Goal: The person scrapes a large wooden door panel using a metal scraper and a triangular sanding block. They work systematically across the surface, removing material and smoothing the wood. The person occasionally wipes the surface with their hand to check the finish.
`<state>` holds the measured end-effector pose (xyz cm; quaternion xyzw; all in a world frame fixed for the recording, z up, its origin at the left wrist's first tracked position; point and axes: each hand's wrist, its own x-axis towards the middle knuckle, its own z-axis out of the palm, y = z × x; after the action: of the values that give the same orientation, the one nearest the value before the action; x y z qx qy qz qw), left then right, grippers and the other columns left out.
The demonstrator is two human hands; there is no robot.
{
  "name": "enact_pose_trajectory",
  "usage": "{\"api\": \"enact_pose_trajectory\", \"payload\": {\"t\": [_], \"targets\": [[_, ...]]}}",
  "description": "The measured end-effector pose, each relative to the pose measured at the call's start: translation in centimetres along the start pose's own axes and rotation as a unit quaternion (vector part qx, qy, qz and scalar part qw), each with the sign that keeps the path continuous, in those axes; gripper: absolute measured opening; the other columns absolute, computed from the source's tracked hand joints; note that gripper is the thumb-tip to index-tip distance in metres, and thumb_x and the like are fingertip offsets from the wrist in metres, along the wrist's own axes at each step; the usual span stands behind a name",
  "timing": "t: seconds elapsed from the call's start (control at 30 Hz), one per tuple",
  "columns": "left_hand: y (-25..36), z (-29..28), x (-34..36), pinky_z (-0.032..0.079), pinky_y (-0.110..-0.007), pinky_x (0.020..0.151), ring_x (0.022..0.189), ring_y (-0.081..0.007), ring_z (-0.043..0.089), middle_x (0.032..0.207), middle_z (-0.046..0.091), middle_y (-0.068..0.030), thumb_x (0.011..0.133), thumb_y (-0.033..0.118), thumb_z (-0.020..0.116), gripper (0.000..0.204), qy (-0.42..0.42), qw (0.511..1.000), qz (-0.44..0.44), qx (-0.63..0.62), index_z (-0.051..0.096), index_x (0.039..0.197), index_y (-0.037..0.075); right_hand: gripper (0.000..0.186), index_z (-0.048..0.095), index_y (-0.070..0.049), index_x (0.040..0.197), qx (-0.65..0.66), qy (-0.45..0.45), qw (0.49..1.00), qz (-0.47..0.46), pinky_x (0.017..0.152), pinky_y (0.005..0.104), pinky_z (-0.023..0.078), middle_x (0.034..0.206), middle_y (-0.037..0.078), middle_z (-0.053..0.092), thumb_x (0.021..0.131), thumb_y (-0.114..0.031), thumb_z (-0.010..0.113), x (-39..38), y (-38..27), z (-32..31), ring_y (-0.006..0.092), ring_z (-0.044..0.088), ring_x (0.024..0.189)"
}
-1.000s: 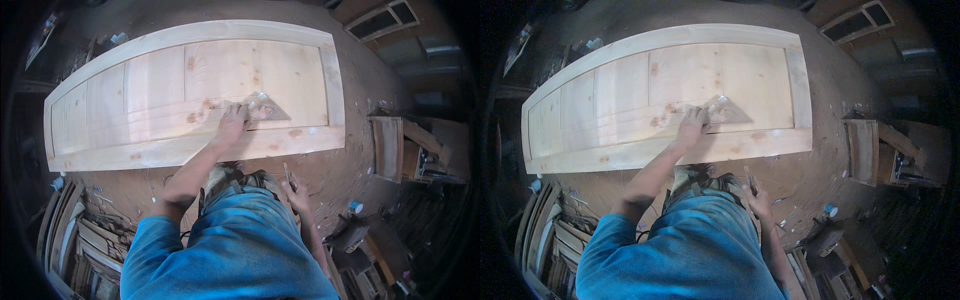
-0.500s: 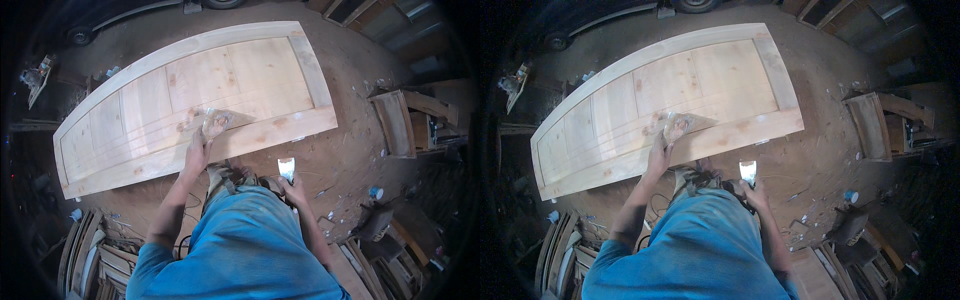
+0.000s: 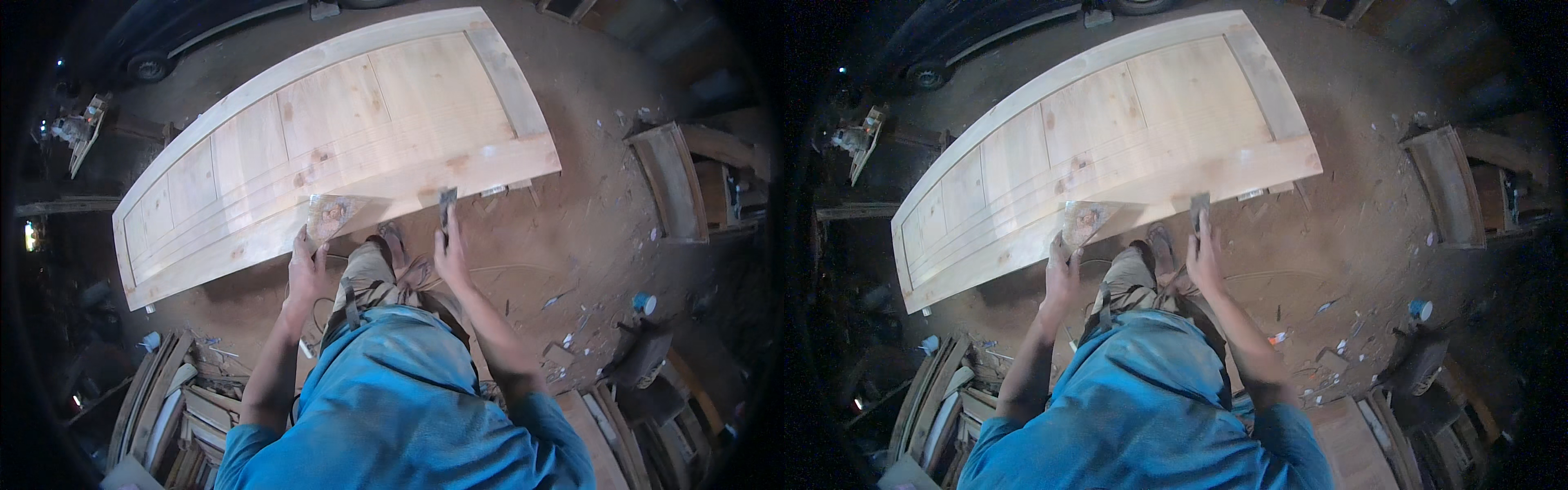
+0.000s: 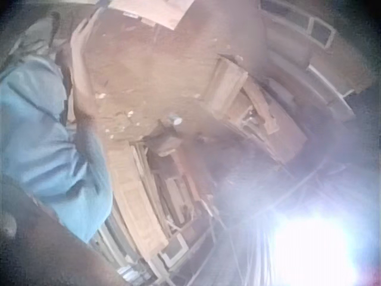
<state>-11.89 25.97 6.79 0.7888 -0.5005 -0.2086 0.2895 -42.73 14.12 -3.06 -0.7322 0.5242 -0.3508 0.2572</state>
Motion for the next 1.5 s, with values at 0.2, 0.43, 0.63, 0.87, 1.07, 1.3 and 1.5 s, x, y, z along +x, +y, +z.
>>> {"api": "enact_pose_trajectory", "payload": {"t": [0.2, 0.43, 0.63, 0.87, 1.07, 1.3, 1.5], "targets": [[-0.4, -2.4, 0.0, 0.05, -0.053, 0.103, 0.126, -0.0525, 0.058, 0.141, 0.054, -0.0384, 0.105, 0.019, 0.062, 0.061, -0.035, 0.999, -0.015, 0.035, 0.036, 0.153, -0.008, 0.071, 0.03, -0.016, 0.167, 0.024, -0.015, 0.992, 0.126, 0.092, 0.051, 0.052, 0.134, 0.03, 0.055, 0.103, -0.011, 0.061, 1.2, -1.6, 3.7, 0.05, 0.061, 0.111], [-2.6, -1.5, 4.6, 0.049, -0.052, 0.105, 0.127, -0.0524, 0.058, 0.14, 0.054, -0.0382, 0.105, 0.021, 0.062, 0.062, -0.091, 0.995, 0.023, 0.027, 0.035, 0.153, -0.008, 0.067, 0.035, -0.022, 0.165, 0.023, -0.041, 0.988, 0.147, 0.085, 0.0564, 0.054, 0.129, 0.032, 0.058, 0.103, -0.017, 0.06, -3.6, -0.5, 5.1, 0.0534, 0.062, 0.107], [-4.0, 0.4, 9.5, 0.05, -0.052, 0.103, 0.125, -0.0524, 0.059, 0.139, 0.055, -0.0373, 0.103, 0.022, 0.065, 0.063, -0.134, 0.984, 0.108, 0.037, 0.038, 0.152, -0.007, 0.055, 0.044, -0.008, 0.159, -0.048, -0.033, 0.985, 0.165, 0.092, 0.0509, 0.053, 0.124, 0.026, 0.063, 0.106, -0.017, 0.054, -12.6, -1.3, 6.3, 0.0433, 0.068, 0.102], [-6.0, 2.3, 12.1, 0.047, -0.053, 0.106, 0.121, -0.0486, 0.057, 0.131, 0.057, -0.0303, 0.098, 0.02, 0.071, 0.062, -0.151, 0.97, 0.188, 0.041, 0.044, 0.148, -0.005, 0.033, 0.058, 0.0, 0.127, 0.238, 0.165, 0.877, 0.384, 0.073, 0.0392, 0.053, 0.086, 0.008, 0.065, 0.111, -0.027, 0.052, -6.7, 0.4, 1.0, 0.0201, 0.063, 0.079], [-5.7, 0.7, 12.5, 0.045, -0.051, 0.107, 0.124, -0.045, 0.053, 0.133, 0.055, -0.0256, 0.094, 0.021, 0.075, 0.061, -0.165, 0.966, 0.194, 0.044, 0.05, 0.144, -0.003, 0.03, 0.061, 0.0, 0.106, 0.029, 0.108, 0.944, 0.311, 0.06, 0.0414, 0.049, 0.074, 0.011, 0.064, 0.107, -0.03, 0.06, 4.0, -1.4, -1.1, 0.022, 0.061, 0.062], [-2.7, -0.2, 12.9, 0.051, -0.05, 0.1, 0.116, -0.0409, 0.061, 0.127, 0.062, -0.0225, 0.095, 0.027, 0.076, 0.049, -0.139, 0.953, 0.268, -0.017, 0.061, 0.133, 0.001, 0.032, 0.06, -0.001, 0.093, 0.043, 0.011, 0.951, 0.305, 0.061, 0.0372, 0.048, 0.07, 0.009, 0.064, 0.108, -0.029, 0.061, 2.2, -4.9, 1.0, 0.0184, 0.061, 0.063], [1.7, 1.5, 11.5, 0.058, -0.04, 0.082, 0.093, -0.0311, 0.073, 0.107, 0.072, -0.0223, 0.096, 0.041, 0.077, 0.05, -0.302, 0.933, 0.101, -0.166, 0.065, 0.119, -0.003, 0.03, 0.058, -0.001, 0.095, 0.124, -0.016, 0.918, 0.376, 0.06, 0.0338, 0.048, 0.071, 0.007, 0.065, 0.109, -0.028, 0.06, 1.5, -12.6, 4.3, 0.0152, 0.061, 0.065]]}}
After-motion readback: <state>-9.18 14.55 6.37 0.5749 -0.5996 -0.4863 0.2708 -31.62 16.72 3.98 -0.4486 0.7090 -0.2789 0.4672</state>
